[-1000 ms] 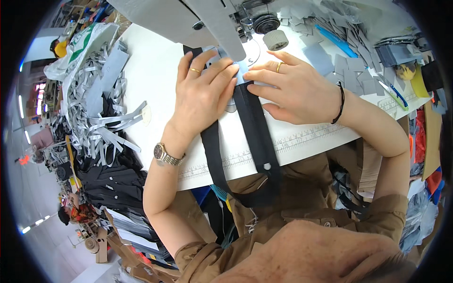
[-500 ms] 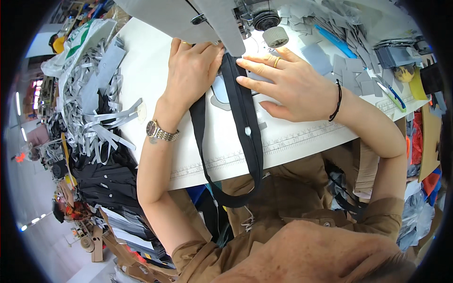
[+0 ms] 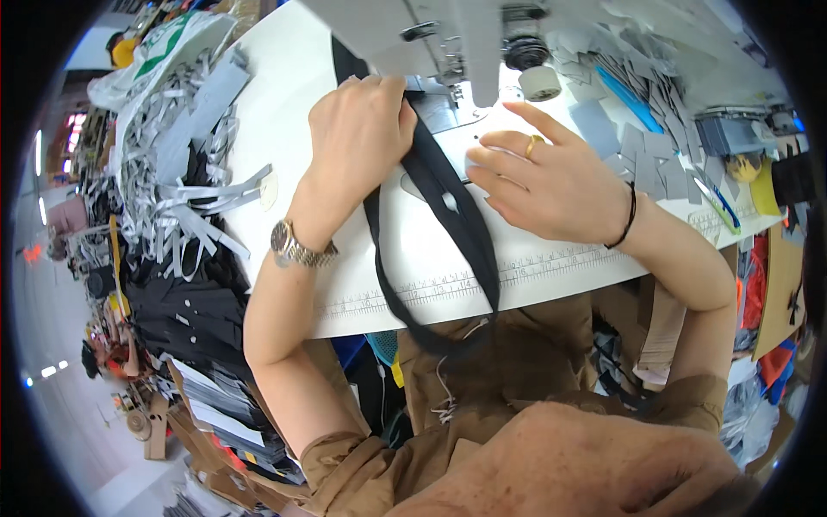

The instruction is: Sewing together fabric or leather strips using an industrial sewing machine.

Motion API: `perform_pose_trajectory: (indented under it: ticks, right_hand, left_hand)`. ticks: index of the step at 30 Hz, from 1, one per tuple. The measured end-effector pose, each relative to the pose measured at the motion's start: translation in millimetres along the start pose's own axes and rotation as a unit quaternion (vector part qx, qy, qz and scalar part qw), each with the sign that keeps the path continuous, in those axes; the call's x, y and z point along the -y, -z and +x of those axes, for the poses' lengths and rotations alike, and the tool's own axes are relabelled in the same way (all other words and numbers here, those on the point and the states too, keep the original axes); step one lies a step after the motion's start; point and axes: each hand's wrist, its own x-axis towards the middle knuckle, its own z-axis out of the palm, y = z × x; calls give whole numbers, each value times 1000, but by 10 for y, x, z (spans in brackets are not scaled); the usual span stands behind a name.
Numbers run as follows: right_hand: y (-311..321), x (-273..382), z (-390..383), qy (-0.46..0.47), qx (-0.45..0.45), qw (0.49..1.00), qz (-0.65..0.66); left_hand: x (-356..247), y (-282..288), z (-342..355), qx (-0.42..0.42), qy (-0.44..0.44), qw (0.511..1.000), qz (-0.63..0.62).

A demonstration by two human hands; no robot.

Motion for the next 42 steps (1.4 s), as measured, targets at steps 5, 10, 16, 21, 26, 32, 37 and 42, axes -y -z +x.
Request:
perform_pose_trajectory:
  ticks: [5,10,16,21,26,32,37,42]
  right_hand:
    - [49,-7,-33,3,-39,999,-17]
    - [51,-68,-63,42,-12,999,16]
    - [460,-98,-230,-4,-50,994,-101]
    - [1246,-452,-1010,-293,0,909,-295]
    - [1504,-957,-1663,-527,89,804,-261]
    - [1473,-896,-1356,-548,77,797,-241]
    - [1395,-1007,-1769,-275,-175,921,-213]
    - [1717,-598,-1296,-468,-58,867,-164]
  left_hand:
    - [638,-85,712,49,17,999,10]
    - [1617,-570,356,37,-44,996,65]
    - [995,-426,196,-100,-74,987,-97]
    - [282,214,-453,-59,-106,992,-29]
    - [-8,54,-427,-39,-176,982,-64]
    - [32,41,-512,-18,-132,987,-89]
    - [-224,127,-398,-24,-179,980,-88]
    - [-719,222,-180,-21,-211,956,-201]
